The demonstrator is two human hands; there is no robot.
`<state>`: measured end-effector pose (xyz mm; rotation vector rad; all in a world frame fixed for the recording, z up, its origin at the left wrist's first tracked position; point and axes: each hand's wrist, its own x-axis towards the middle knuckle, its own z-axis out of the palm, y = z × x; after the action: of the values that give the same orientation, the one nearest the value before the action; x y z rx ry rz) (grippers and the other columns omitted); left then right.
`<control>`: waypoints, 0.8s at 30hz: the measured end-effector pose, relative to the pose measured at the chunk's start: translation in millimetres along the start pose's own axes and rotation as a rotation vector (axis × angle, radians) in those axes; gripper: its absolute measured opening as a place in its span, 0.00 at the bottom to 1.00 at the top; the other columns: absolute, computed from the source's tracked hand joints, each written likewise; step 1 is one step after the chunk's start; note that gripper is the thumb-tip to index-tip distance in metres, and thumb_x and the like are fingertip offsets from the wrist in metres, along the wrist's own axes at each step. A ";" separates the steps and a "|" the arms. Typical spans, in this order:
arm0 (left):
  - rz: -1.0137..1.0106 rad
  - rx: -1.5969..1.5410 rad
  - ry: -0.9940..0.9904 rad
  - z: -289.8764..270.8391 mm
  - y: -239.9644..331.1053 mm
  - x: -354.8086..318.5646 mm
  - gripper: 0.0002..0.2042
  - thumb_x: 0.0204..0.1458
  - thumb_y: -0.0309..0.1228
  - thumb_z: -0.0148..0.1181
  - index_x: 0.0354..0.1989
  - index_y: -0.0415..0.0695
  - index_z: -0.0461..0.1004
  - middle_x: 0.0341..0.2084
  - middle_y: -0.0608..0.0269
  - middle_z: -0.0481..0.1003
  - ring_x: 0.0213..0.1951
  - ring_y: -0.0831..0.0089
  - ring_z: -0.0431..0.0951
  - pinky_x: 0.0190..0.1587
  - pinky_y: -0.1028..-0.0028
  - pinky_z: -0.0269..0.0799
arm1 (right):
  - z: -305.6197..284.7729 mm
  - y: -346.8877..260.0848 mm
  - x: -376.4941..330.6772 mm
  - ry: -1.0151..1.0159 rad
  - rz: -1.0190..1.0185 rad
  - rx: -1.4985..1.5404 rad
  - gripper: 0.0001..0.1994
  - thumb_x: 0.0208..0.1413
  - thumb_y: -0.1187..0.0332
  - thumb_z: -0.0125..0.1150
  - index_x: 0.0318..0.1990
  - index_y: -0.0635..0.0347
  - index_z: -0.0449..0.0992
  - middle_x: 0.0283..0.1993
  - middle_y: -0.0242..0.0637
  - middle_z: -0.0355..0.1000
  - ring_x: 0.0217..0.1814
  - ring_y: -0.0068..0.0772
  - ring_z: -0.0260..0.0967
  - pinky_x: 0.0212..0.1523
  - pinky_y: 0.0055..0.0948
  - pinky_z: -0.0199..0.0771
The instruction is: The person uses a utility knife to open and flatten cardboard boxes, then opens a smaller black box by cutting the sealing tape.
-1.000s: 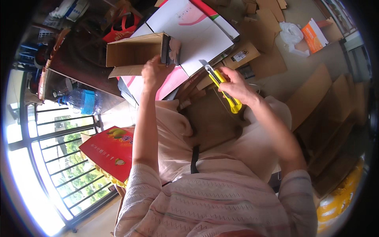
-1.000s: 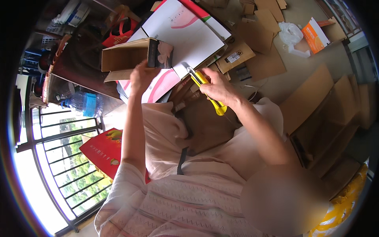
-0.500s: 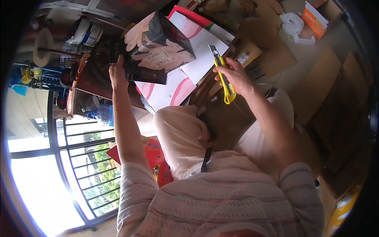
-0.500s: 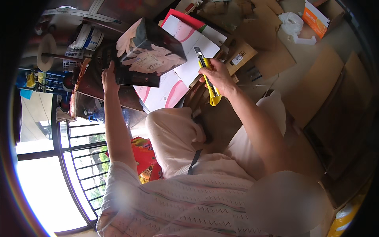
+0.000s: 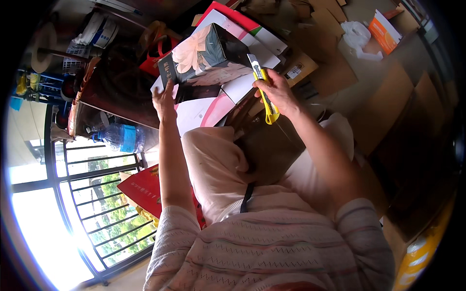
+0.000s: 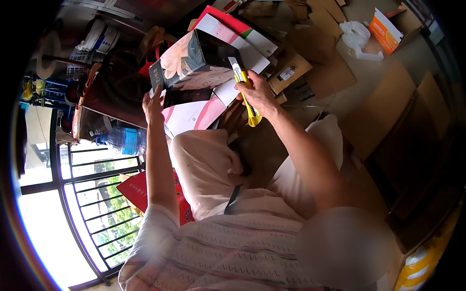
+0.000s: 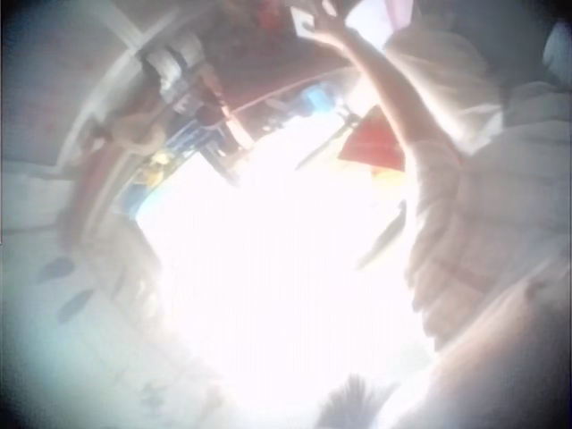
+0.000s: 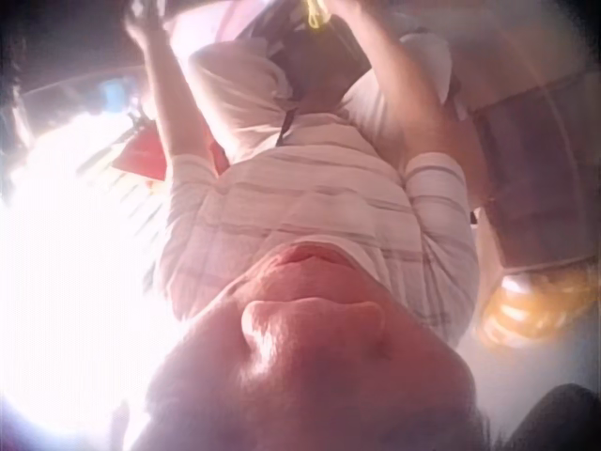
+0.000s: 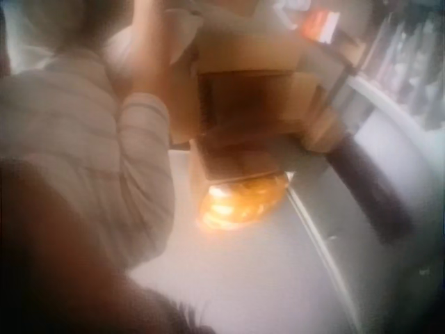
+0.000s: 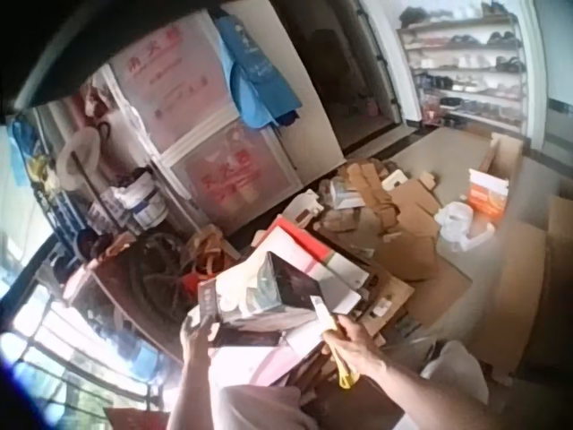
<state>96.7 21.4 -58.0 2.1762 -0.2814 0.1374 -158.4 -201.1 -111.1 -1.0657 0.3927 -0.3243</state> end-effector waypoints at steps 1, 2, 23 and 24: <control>0.194 0.147 0.234 -5.4 -2.4 0.0 0.35 0.39 0.42 0.67 0.51 0.31 0.61 0.42 0.50 0.70 0.41 0.63 0.71 0.47 0.68 0.64 | 3.2 0.4 1.6 -0.015 -0.011 -0.013 0.08 0.54 0.68 0.54 0.40 0.57 0.66 0.33 0.29 0.70 0.27 0.17 0.68 0.22 0.18 0.68; 0.360 0.428 0.300 16.4 45.4 -25.4 0.41 0.34 0.41 0.69 0.56 0.34 0.56 0.51 0.48 0.63 0.51 0.55 0.64 0.53 0.64 0.61 | -10.8 1.3 6.1 0.026 -0.013 -0.041 0.08 0.54 0.68 0.54 0.40 0.57 0.66 0.33 0.29 0.70 0.27 0.17 0.68 0.22 0.18 0.68; 0.945 0.514 -0.297 118.2 91.4 -30.3 0.54 0.17 0.63 0.62 0.61 0.52 0.53 0.54 0.55 0.58 0.58 0.57 0.53 0.60 0.50 0.37 | 1.0 -56.6 21.8 0.219 -0.036 -0.681 0.23 0.51 0.75 0.47 0.57 0.61 0.58 0.26 0.37 0.69 0.16 0.25 0.68 0.16 0.25 0.69; 0.942 0.532 -0.301 118.1 91.3 -29.9 0.54 0.18 0.64 0.62 0.61 0.53 0.53 0.54 0.55 0.57 0.59 0.57 0.53 0.60 0.50 0.36 | 6.2 -68.3 24.7 0.200 -0.038 -0.759 0.22 0.51 0.74 0.46 0.56 0.61 0.59 0.25 0.37 0.69 0.16 0.25 0.68 0.18 0.25 0.70</control>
<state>44.1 -121.4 -60.7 2.3892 -1.5798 0.4465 -138.3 -237.8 -51.3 -1.7908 0.7053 -0.3231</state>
